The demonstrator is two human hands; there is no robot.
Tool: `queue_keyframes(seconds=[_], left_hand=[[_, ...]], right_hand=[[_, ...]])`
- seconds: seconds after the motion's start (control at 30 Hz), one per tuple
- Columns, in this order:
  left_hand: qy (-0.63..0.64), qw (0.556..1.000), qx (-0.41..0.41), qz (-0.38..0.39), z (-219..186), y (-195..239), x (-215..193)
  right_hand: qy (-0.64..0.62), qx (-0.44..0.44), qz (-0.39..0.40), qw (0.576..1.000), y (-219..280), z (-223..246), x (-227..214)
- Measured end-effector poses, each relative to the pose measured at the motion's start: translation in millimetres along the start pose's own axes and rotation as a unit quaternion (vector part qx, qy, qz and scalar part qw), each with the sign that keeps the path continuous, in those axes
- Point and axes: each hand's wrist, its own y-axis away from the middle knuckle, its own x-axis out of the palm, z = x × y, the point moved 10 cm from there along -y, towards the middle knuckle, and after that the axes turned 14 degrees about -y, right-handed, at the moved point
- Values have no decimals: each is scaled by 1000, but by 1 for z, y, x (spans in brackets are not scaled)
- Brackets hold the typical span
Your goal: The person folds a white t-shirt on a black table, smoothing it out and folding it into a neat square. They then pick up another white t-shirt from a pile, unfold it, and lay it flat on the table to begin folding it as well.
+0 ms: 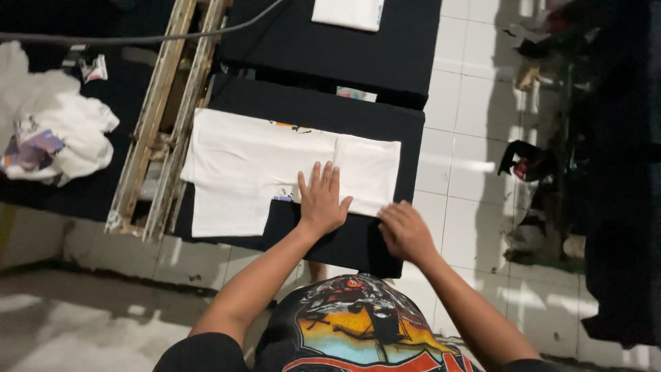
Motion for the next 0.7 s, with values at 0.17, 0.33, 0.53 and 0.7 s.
queue_keyframes(seconds=[0.17, 0.33, 0.53, 0.7], left_hand=[[2, 971, 59, -231, -18, -57, -9], [-4, 991, 109, -72, -31, -93, -1], [-15, 994, 68, 81, -4, -60, 8], [-26, 991, 112, 61, -10, -35, 21]], right_hand=[[41, 22, -15, 999, -69, -34, -13], [91, 115, 139, 979, -96, -88, 14], [127, 269, 134, 945, -79, -105, -9], [113, 158, 138, 971, -78, -46, 26]])
